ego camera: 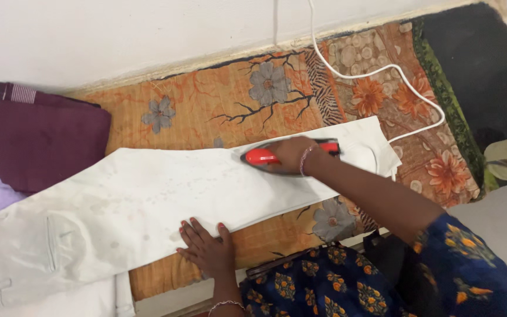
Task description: The person irons a pair of white trousers laid out on a low wooden table. They use a red and black electric iron to smooth the fabric, repeatedly moving the iron back and forth along the legs and waist area. The person occasionally adjusts the trousers with their left hand and briefly sprays water from a nearby cup onto the fabric before continuing to iron.
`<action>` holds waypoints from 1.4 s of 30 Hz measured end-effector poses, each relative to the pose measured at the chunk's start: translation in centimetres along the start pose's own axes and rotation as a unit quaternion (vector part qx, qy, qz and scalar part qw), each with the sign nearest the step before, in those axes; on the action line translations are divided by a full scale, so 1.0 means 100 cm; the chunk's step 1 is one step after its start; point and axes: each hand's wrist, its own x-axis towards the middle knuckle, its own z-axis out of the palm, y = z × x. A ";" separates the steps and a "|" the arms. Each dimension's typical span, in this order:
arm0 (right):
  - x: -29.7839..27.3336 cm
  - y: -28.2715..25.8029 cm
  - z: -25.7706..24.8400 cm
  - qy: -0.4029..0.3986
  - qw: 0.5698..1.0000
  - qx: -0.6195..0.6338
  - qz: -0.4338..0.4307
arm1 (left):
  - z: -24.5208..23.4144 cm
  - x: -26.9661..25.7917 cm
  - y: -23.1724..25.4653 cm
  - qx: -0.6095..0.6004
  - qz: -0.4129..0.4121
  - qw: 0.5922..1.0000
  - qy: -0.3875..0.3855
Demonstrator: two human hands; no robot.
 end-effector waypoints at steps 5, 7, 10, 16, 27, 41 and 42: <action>-0.054 -0.019 0.018 -0.140 0.987 -0.013 0.074 | 0.002 0.004 -0.001 -0.016 0.003 1.000 0.011; -0.059 -0.013 0.018 -0.123 0.989 -0.020 0.074 | 0.002 0.005 0.001 0.004 -0.012 1.000 -0.006; -0.044 -0.006 0.017 -0.073 0.995 -0.018 0.061 | 0.001 0.005 0.001 -0.001 -0.015 1.000 -0.004; 0.004 -0.004 0.007 -0.048 0.996 -0.042 0.066 | 0.000 0.002 -0.001 -0.012 -0.008 1.000 -0.002; -0.050 0.055 0.034 -0.029 0.990 -0.057 0.128 | 0.017 -0.003 -0.004 0.051 -0.011 0.998 -0.032; -0.055 0.029 0.014 -0.028 0.980 -0.047 0.191 | 0.038 0.039 0.055 0.055 0.192 0.975 -0.096; -0.054 0.029 0.016 -0.017 0.980 -0.046 0.194 | 0.039 0.045 0.045 0.070 0.231 0.968 -0.071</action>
